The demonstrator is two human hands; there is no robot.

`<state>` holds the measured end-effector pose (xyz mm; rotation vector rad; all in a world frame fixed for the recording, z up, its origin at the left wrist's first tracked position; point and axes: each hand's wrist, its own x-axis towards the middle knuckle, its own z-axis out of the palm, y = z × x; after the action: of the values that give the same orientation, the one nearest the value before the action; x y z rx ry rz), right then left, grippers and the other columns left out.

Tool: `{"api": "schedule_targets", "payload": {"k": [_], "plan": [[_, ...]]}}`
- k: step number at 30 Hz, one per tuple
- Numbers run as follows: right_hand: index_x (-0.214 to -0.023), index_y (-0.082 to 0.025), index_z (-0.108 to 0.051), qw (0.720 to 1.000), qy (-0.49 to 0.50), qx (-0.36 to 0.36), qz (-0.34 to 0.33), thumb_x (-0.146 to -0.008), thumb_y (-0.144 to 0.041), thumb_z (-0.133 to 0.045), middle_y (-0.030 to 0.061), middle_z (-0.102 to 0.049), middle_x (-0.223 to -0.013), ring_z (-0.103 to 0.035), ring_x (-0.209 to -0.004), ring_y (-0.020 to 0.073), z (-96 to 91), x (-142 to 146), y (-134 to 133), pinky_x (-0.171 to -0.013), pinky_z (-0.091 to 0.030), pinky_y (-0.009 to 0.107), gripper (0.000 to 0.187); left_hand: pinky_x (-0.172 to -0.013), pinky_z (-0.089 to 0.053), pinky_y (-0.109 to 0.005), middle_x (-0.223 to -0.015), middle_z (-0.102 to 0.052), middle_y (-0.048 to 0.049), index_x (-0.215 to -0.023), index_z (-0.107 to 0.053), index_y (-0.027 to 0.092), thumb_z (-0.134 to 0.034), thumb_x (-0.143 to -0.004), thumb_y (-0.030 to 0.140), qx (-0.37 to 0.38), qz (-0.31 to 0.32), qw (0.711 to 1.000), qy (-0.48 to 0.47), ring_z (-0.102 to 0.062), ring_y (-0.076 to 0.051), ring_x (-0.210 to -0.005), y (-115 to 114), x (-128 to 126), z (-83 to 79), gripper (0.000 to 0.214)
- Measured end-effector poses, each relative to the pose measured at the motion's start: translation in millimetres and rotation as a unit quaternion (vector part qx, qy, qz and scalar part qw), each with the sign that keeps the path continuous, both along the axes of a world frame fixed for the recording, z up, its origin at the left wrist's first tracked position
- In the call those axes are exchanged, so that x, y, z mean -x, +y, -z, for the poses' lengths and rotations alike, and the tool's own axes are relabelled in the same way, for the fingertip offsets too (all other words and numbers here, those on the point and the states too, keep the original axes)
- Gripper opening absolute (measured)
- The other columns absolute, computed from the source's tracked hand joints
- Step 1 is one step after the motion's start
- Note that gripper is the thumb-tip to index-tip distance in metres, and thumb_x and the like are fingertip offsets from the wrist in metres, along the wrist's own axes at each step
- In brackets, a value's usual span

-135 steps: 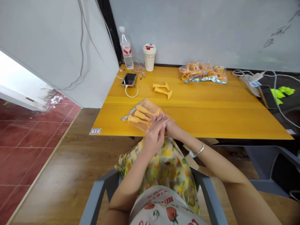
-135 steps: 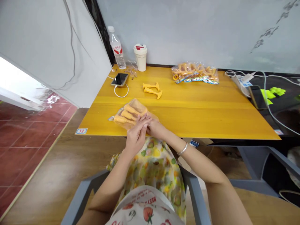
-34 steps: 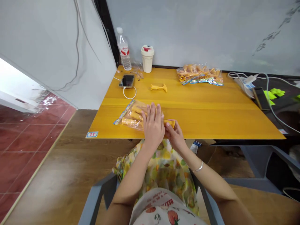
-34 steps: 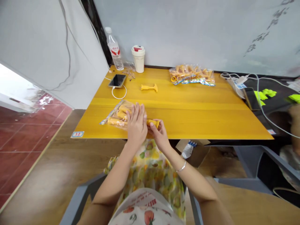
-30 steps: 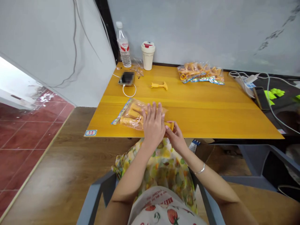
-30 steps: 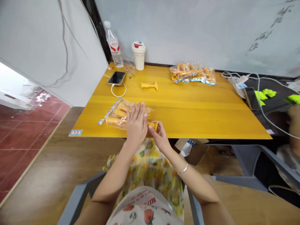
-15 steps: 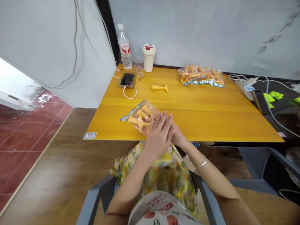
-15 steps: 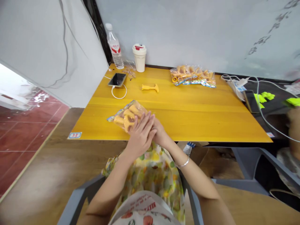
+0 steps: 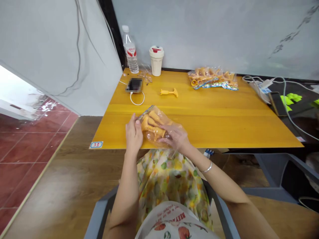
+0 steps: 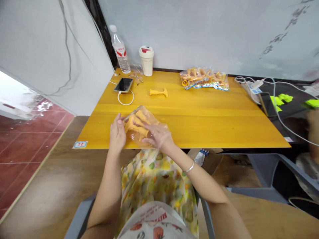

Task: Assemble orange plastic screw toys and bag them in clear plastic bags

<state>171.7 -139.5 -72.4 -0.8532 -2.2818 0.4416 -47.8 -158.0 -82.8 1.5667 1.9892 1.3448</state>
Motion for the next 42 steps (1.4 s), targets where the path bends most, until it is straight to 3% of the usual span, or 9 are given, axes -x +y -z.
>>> {"api": "schedule_targets", "payload": {"k": [5, 14, 20, 24, 26, 30, 33, 38, 42], "plan": [[-0.153, -0.021, -0.045, 0.993, -0.098, -0.024, -0.054, -0.094, -0.065, -0.05, 0.0139, -0.07, -0.132, -0.069, -0.116, 0.0256, -3.9, 8.3, 3.9, -0.104, -0.054, 0.041, 0.074, -0.114, -0.041, -0.049, -0.14, -0.063, -0.0164, -0.148, -0.048, 0.017, -0.015, -0.103, 0.058, 0.004, -0.005, 1.0, -0.007, -0.056, -0.027, -0.131, -2.9, -1.2, -3.3, 0.069], [-0.148, -0.03, -0.053, 0.988, -0.143, 0.005, -0.049, -0.086, -0.053, -0.072, 0.012, -0.065, -0.139, -0.066, -0.121, 0.0305, -17.4, 13.5, 7.5, -0.104, -0.054, 0.044, 0.068, -0.116, -0.035, -0.059, -0.153, -0.051, -0.0164, -0.149, -0.046, 0.017, -0.056, -0.091, 0.051, 0.055, -0.007, 0.994, 0.091, -0.045, -0.039, -0.139, -2.6, -8.5, -12.7, 0.068], [-0.141, -0.026, -0.059, 0.993, -0.097, 0.042, -0.057, -0.097, -0.041, -0.06, 0.0118, -0.065, -0.138, -0.062, -0.128, 0.0261, -40.1, -42.2, 6.1, -0.107, -0.051, 0.046, 0.046, -0.119, -0.031, -0.058, -0.156, -0.045, -0.0192, -0.151, -0.044, 0.012, -0.056, -0.088, 0.043, 0.066, -0.01, 0.992, 0.103, -0.04, -0.04, -0.143, -2.1, -10.3, -14.1, 0.071], [-0.103, -0.02, -0.076, 0.967, -0.197, 0.163, 0.014, -0.1, -0.034, -0.053, 0.0077, -0.078, -0.098, -0.073, -0.087, 0.0197, -78.2, -86.6, 41.3, -0.083, -0.056, 0.032, 0.027, -0.119, -0.03, -0.057, -0.158, -0.043, -0.0195, -0.15, -0.046, 0.013, -0.054, -0.089, 0.04, 0.074, -0.018, 0.99, 0.12, -0.039, -0.039, -0.145, -2.8, -13.9, -15.7, 0.067], [-0.096, -0.017, -0.075, 0.947, -0.266, 0.157, 0.09, -0.096, -0.031, -0.055, 0.0081, -0.077, -0.087, -0.071, -0.077, 0.0201, -88.7, -92.8, 71.2, -0.078, -0.055, 0.032, 0.025, -0.12, -0.028, -0.058, -0.158, -0.042, -0.0197, -0.15, -0.046, 0.013, -0.054, -0.089, 0.039, 0.076, -0.024, 0.989, 0.127, -0.038, -0.039, -0.145, -2.9, -16.0, -15.8, 0.066], [-0.125, -0.012, -0.066, 0.952, -0.239, 0.067, 0.181, -0.094, -0.018, -0.048, 0.0156, -0.072, -0.122, -0.068, -0.108, 0.0267, -79.9, -58.0, 134.1, -0.096, -0.051, 0.039, 0.036, -0.121, -0.026, -0.06, -0.156, -0.043, -0.0245, -0.156, -0.034, 0.007, -0.053, -0.089, 0.039, 0.072, -0.051, 0.989, 0.117, -0.038, -0.04, -0.146, -1.8, -17.8, -13.0, 0.076], [-0.157, -0.014, -0.035, 0.952, -0.252, 0.052, 0.167, -0.092, -0.02, -0.054, 0.0201, -0.05, -0.152, -0.056, -0.129, 0.0323, -64.3, -10.4, 168.5, -0.104, -0.048, 0.046, 0.068, -0.121, -0.024, -0.062, -0.156, -0.041, -0.028, -0.158, -0.027, 0.004, -0.049, -0.092, 0.04, 0.063, -0.073, 0.99, 0.105, -0.035, -0.04, -0.148, -0.7, -17.0, -10.6, 0.078], [-0.163, -0.023, -0.023, 0.927, -0.328, 0.04, 0.18, -0.097, -0.018, -0.047, 0.02, -0.052, -0.147, -0.059, -0.126, 0.0337, -53.2, 38.9, 190.0, -0.103, -0.047, 0.048, 0.07, -0.122, -0.019, -0.067, -0.162, -0.032, -0.0256, -0.157, -0.029, 0.006, -0.044, -0.095, 0.042, 0.062, -0.09, 0.99, 0.085, -0.023, -0.042, -0.154, 0.9, -12.1, -6.8, 0.074], [-0.161, -0.025, -0.028, 0.928, -0.308, 0.047, 0.203, -0.099, -0.025, -0.047, 0.0201, -0.058, -0.139, -0.064, -0.115, 0.0334, -52.5, 25.7, 183.4, -0.096, -0.05, 0.048, 0.064, -0.122, -0.012, -0.07, -0.165, -0.028, -0.025, -0.157, -0.03, 0.006, -0.044, -0.096, 0.048, 0.04, -0.093, 0.992, 0.074, -0.016, -0.044, -0.156, -0.9, -7.1, -5.3, 0.076]]}}
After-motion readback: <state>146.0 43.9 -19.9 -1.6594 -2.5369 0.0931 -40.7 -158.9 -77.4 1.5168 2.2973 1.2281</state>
